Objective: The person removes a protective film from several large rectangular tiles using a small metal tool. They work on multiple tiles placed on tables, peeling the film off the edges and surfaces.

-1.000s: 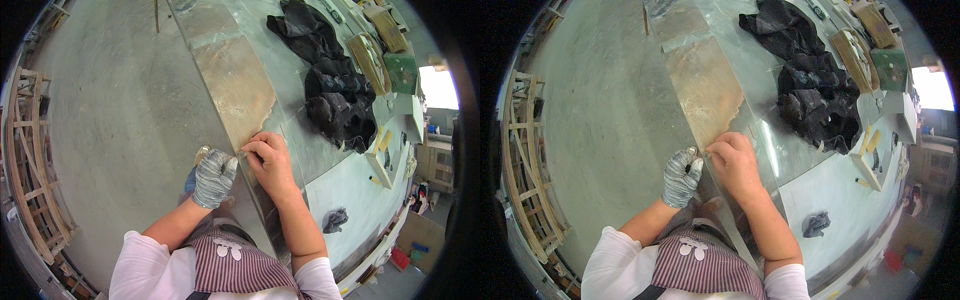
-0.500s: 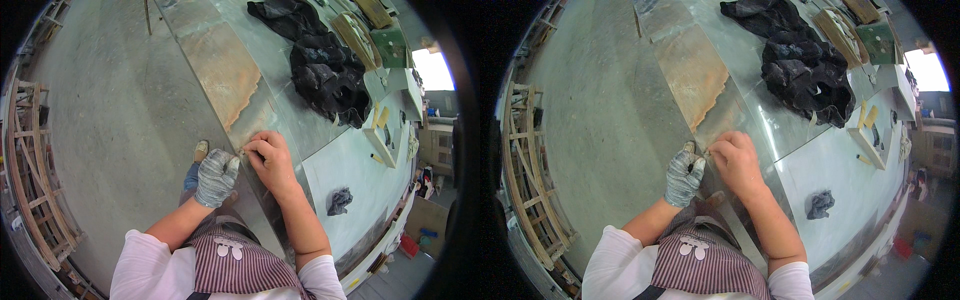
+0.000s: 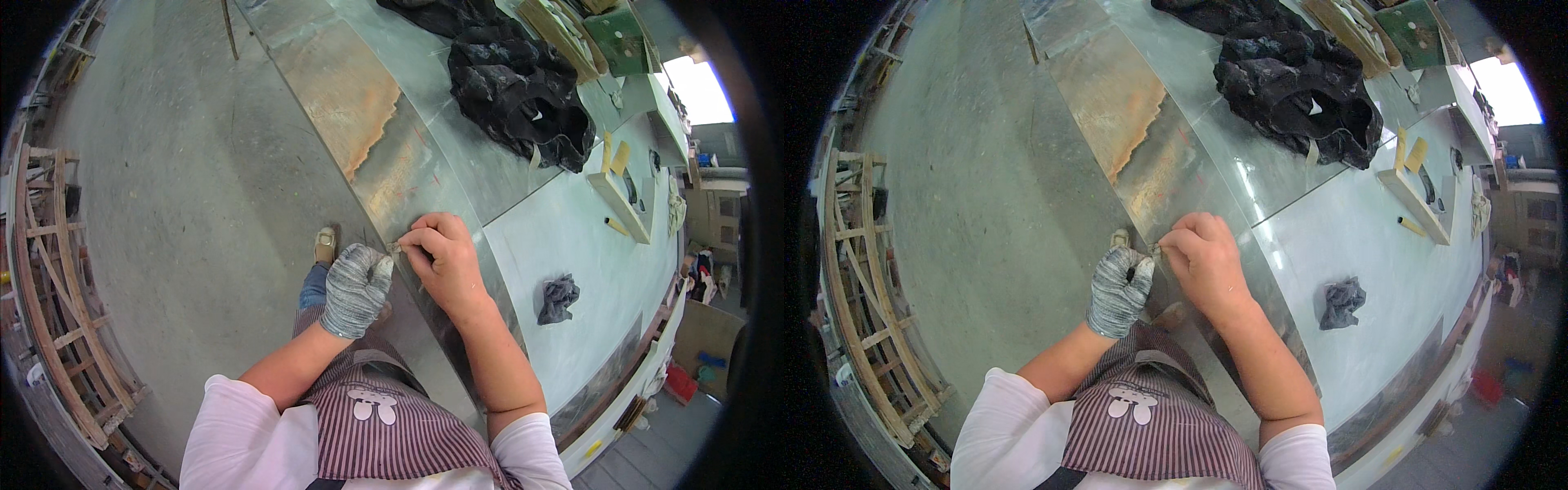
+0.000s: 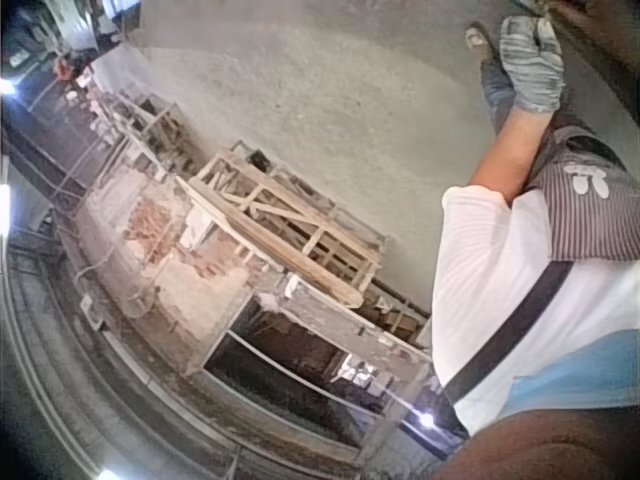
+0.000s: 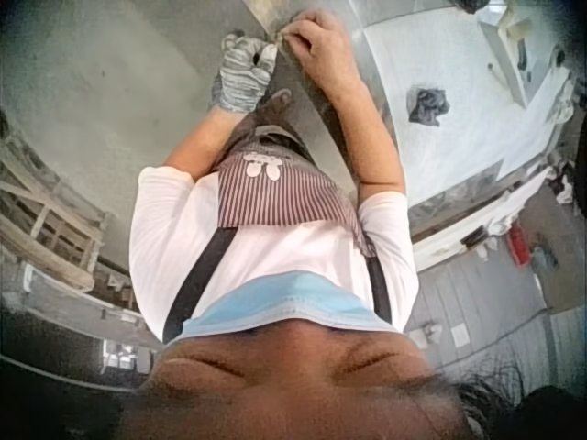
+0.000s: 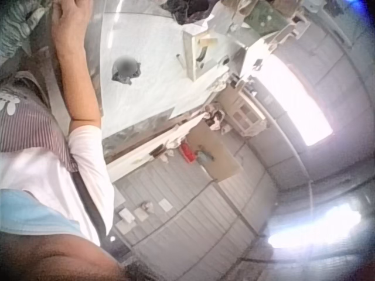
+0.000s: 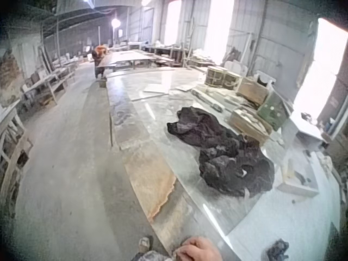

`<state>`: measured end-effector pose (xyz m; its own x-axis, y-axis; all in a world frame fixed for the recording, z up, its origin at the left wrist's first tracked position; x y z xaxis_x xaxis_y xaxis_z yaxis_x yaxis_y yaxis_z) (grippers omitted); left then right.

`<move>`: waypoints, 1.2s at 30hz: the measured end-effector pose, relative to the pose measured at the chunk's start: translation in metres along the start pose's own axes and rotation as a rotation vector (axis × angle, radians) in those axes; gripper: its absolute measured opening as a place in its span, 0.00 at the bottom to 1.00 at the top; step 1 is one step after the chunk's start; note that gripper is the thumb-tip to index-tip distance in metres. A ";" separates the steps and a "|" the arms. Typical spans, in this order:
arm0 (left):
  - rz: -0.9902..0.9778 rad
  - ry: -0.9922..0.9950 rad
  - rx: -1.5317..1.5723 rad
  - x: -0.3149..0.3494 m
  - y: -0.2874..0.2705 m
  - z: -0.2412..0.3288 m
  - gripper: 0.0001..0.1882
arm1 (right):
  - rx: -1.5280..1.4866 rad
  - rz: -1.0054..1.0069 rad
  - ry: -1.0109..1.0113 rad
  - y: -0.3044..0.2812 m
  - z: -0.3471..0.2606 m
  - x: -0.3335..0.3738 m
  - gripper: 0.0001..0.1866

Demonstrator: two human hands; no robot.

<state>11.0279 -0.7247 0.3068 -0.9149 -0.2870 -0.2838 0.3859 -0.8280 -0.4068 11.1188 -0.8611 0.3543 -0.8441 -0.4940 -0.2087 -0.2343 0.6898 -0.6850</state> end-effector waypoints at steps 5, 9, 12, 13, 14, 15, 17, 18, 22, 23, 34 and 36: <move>-0.019 -0.032 0.017 0.016 0.007 0.009 0.04 | 0.027 -0.031 0.012 -0.008 0.004 0.020 0.08; -0.058 -0.074 0.042 0.029 0.011 0.016 0.03 | 0.018 0.000 0.006 -0.013 0.004 0.035 0.06; -0.053 -0.038 0.029 0.038 0.016 0.020 0.03 | 0.000 0.013 0.004 -0.017 0.004 0.045 0.06; -0.053 -0.032 0.018 0.040 0.016 0.022 0.03 | -0.006 0.013 0.006 -0.018 0.004 0.049 0.06; -0.053 -0.027 0.007 0.042 0.017 0.025 0.03 | -0.002 0.015 0.000 -0.020 0.004 0.052 0.06; -0.052 -0.022 -0.005 0.045 0.018 0.027 0.03 | 0.001 0.016 -0.007 -0.021 0.005 0.056 0.06; -0.043 -0.016 0.001 0.051 0.021 0.028 0.03 | 0.004 0.010 -0.008 -0.023 0.007 0.062 0.07; -0.041 -0.015 0.006 0.055 0.023 0.029 0.03 | 0.005 0.002 0.002 -0.024 0.008 0.066 0.07; -0.078 -0.031 -0.018 0.062 0.030 0.033 0.04 | 0.021 -0.017 0.021 -0.033 0.010 0.077 0.08; -0.083 -0.038 -0.015 0.067 0.031 0.035 0.04 | 0.025 -0.024 0.024 -0.035 0.009 0.080 0.08; -0.190 -0.042 0.067 0.096 0.043 0.045 0.05 | 0.040 -0.002 0.048 -0.050 0.009 0.118 0.08; -0.177 -0.022 0.065 0.100 0.045 0.049 0.05 | 0.047 -0.003 0.047 -0.053 0.010 0.125 0.08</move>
<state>10.9482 -0.8146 0.3026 -0.9706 -0.1441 -0.1930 0.2108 -0.8957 -0.3914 11.0305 -0.9649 0.3572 -0.8655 -0.4696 -0.1746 -0.2147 0.6625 -0.7177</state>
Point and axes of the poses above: each hand's wrist, its own x-axis away from the middle knuckle, its own y-axis out of the palm, z = x × y, the point moved 1 cm from there along -x, towards the middle knuckle, and after that the axes turned 5 degrees about y, right-handed, at the moved point
